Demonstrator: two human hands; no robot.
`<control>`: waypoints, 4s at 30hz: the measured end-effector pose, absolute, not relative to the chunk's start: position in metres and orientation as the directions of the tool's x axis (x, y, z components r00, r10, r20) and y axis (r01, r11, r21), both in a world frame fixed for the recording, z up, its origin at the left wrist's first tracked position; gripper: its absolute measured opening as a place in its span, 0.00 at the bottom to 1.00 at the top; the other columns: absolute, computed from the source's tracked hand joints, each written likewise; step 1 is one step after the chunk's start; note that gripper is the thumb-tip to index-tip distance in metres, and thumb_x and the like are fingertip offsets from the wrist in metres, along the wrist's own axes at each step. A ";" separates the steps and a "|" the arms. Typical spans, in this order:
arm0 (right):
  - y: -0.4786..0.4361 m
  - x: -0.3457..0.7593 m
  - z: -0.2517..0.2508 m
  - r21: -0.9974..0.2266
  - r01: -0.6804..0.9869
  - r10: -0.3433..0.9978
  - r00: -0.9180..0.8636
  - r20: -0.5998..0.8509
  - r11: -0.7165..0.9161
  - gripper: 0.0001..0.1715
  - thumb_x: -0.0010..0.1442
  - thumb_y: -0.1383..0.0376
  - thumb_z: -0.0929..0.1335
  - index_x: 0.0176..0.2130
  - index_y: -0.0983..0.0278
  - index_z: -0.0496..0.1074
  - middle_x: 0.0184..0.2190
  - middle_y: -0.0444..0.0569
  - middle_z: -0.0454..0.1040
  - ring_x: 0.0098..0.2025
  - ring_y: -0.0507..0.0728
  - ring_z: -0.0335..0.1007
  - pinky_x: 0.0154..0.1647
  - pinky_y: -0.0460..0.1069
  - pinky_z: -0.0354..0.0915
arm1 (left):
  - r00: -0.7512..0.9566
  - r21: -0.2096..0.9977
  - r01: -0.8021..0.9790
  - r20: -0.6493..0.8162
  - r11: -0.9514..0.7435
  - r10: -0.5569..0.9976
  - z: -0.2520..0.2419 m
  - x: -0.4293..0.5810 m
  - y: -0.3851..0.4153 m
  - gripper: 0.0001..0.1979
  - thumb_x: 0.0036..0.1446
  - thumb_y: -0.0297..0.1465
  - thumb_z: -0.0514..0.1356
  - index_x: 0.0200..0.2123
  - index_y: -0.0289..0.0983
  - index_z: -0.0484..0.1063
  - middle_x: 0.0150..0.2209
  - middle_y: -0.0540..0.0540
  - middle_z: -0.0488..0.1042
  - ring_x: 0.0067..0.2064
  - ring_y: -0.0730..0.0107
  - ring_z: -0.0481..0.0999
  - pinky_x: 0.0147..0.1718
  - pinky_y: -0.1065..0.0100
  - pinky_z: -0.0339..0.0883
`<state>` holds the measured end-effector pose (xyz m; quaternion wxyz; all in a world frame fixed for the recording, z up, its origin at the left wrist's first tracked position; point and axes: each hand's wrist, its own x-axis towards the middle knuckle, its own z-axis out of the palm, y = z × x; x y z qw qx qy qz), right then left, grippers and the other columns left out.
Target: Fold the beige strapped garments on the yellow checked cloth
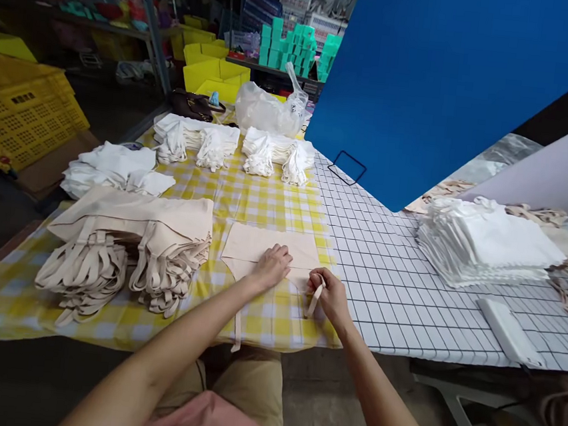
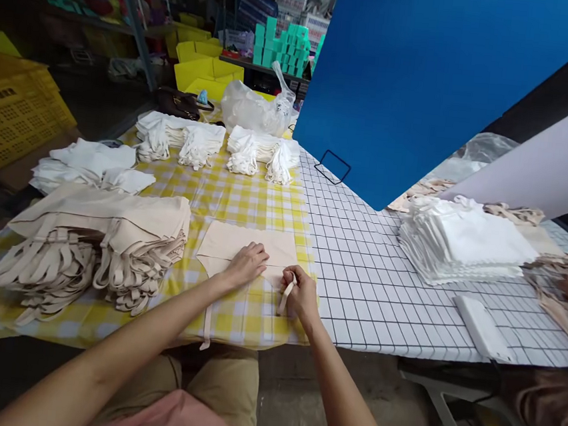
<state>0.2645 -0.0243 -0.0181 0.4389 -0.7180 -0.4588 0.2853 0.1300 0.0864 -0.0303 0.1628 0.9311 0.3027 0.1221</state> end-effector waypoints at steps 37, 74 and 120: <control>0.037 0.285 -0.022 -0.457 0.879 0.983 -0.061 0.172 0.134 0.16 0.47 0.79 0.56 0.28 0.64 0.66 0.24 0.45 0.67 0.25 0.51 0.60 0.26 0.44 0.54 | 0.792 0.533 0.491 0.056 -0.689 0.608 -0.041 0.144 0.116 0.11 0.58 0.33 0.54 0.34 0.39 0.76 0.35 0.46 0.72 0.42 0.65 0.67 0.38 0.67 0.63; -0.091 0.249 -0.028 -0.894 0.276 0.857 0.480 -0.189 -0.352 0.27 0.53 0.50 0.64 0.47 0.65 0.66 0.28 0.50 0.74 0.35 0.59 0.72 0.38 0.53 0.65 | 0.841 0.467 0.461 0.043 -0.755 0.540 -0.036 0.120 0.094 0.16 0.52 0.28 0.52 0.43 0.41 0.73 0.53 0.47 0.66 0.54 0.60 0.61 0.49 0.58 0.61; -0.049 0.133 0.016 -0.896 -0.410 0.927 0.241 -0.287 -0.171 0.21 0.49 0.49 0.68 0.23 0.64 0.68 0.25 0.47 0.67 0.24 0.50 0.55 0.21 0.45 0.50 | 0.801 0.446 0.534 0.005 -0.718 0.599 -0.049 -0.008 0.030 0.25 0.61 0.33 0.47 0.61 0.36 0.52 0.65 0.40 0.45 0.65 0.62 0.43 0.61 0.52 0.45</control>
